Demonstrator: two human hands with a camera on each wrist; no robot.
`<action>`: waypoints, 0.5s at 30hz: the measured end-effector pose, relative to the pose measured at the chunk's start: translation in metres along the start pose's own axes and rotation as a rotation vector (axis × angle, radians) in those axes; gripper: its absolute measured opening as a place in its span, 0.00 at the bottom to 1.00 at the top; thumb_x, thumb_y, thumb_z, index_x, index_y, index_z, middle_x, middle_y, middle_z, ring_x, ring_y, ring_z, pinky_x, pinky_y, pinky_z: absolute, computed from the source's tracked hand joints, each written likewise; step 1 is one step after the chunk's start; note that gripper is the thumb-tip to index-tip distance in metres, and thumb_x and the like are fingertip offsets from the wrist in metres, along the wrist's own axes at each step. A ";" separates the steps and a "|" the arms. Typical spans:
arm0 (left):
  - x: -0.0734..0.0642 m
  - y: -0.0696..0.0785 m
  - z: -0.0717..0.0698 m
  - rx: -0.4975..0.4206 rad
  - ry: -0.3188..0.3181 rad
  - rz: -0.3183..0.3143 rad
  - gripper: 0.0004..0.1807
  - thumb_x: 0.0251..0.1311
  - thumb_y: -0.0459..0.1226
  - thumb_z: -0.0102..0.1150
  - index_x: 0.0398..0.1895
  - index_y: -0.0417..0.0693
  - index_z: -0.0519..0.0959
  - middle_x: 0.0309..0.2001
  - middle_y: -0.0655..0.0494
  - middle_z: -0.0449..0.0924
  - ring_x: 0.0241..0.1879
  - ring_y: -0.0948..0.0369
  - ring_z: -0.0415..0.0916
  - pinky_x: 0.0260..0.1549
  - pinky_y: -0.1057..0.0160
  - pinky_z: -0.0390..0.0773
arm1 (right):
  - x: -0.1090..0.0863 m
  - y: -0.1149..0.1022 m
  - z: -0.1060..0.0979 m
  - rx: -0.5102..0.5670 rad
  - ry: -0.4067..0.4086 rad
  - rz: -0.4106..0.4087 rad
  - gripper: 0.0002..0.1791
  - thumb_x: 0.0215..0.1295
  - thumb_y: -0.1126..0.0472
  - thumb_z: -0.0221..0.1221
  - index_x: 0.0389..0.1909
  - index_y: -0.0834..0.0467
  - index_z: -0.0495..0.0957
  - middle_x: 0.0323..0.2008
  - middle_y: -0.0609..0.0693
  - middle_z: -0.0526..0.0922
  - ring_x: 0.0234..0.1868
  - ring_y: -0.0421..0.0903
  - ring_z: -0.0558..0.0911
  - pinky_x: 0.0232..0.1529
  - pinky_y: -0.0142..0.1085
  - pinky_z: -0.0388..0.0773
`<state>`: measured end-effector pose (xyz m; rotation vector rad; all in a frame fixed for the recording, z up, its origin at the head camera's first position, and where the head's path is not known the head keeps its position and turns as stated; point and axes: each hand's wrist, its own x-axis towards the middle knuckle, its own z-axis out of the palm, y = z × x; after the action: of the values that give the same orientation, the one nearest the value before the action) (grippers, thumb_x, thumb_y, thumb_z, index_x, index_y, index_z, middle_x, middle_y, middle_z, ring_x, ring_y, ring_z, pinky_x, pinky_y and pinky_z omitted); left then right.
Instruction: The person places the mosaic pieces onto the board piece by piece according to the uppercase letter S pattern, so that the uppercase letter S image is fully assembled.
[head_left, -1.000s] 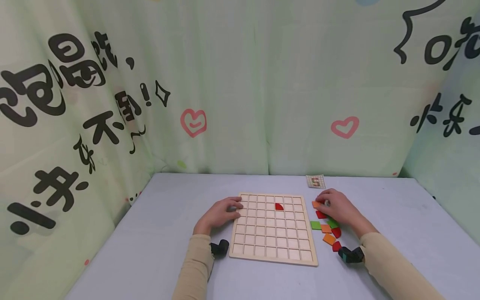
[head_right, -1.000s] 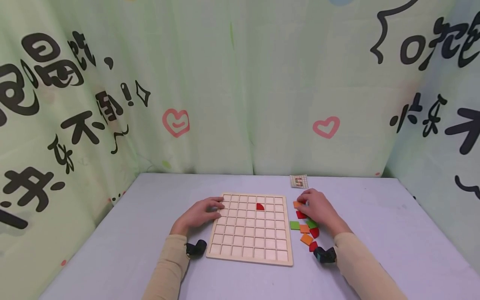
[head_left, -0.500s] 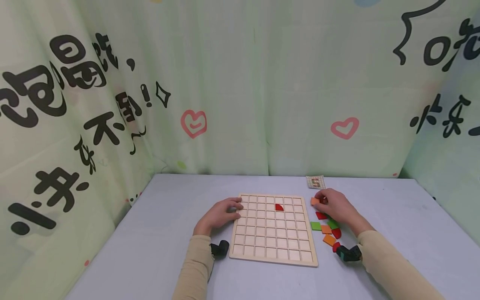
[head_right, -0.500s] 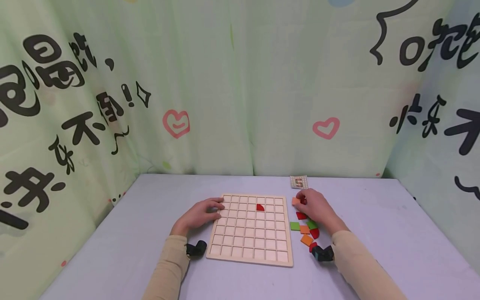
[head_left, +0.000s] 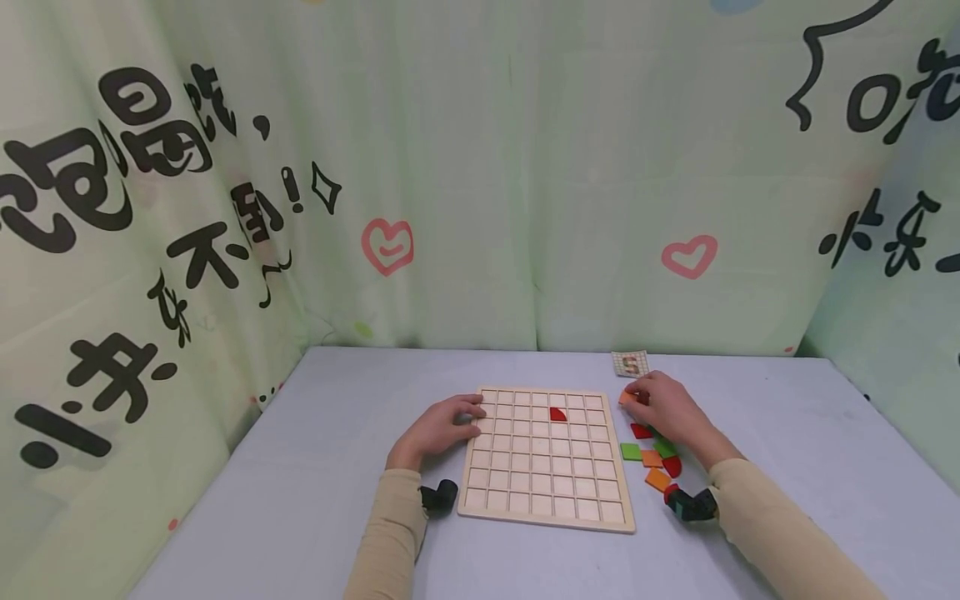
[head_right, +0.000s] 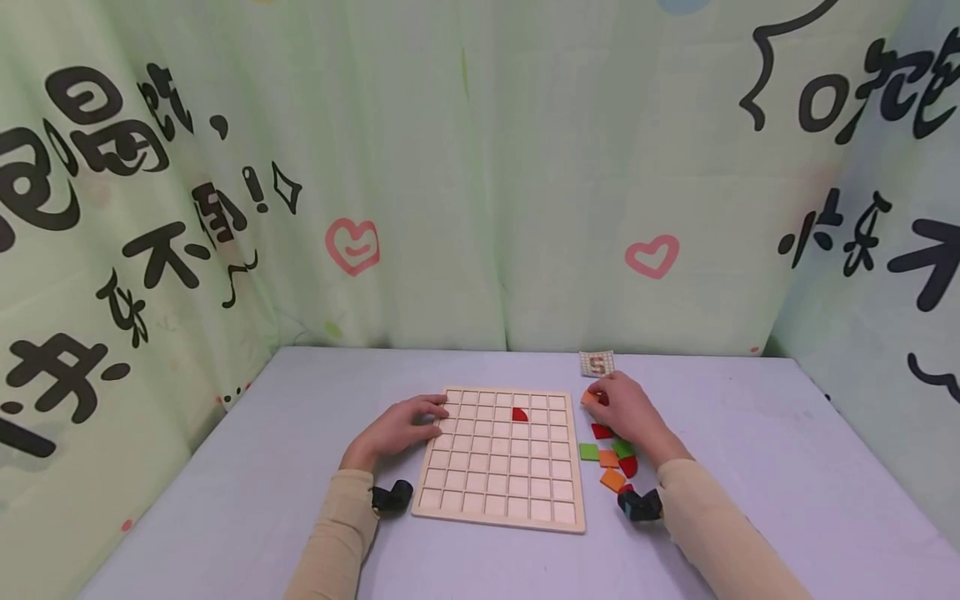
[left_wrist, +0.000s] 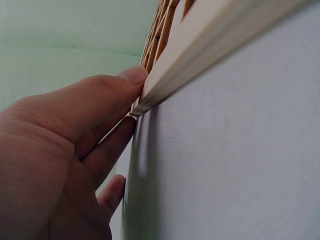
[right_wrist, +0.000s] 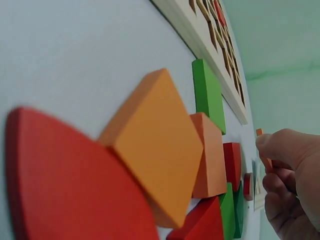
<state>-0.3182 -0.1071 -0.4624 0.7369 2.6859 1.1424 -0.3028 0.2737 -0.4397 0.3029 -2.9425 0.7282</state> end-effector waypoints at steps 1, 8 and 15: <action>0.000 0.000 0.000 0.003 0.000 -0.003 0.14 0.62 0.34 0.62 0.50 0.42 0.82 0.67 0.51 0.70 0.70 0.51 0.60 0.69 0.51 0.60 | 0.000 -0.001 0.000 0.002 0.002 -0.003 0.17 0.64 0.59 0.63 0.48 0.68 0.81 0.44 0.61 0.77 0.40 0.53 0.75 0.45 0.50 0.80; 0.001 -0.002 0.002 0.015 0.001 -0.014 0.14 0.62 0.34 0.62 0.50 0.43 0.82 0.67 0.52 0.70 0.71 0.51 0.60 0.69 0.52 0.60 | 0.003 -0.008 0.004 -0.002 0.023 -0.051 0.17 0.64 0.61 0.63 0.50 0.68 0.80 0.39 0.57 0.80 0.38 0.50 0.73 0.42 0.46 0.79; 0.000 -0.001 0.001 -0.001 0.002 -0.012 0.14 0.61 0.34 0.62 0.50 0.43 0.82 0.67 0.52 0.70 0.70 0.51 0.60 0.69 0.51 0.60 | 0.007 -0.022 0.007 0.021 0.012 -0.108 0.18 0.64 0.62 0.63 0.51 0.68 0.80 0.38 0.54 0.82 0.38 0.49 0.76 0.42 0.44 0.79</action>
<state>-0.3181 -0.1072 -0.4638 0.7187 2.6872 1.1423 -0.3053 0.2502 -0.4346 0.4534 -2.8825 0.7442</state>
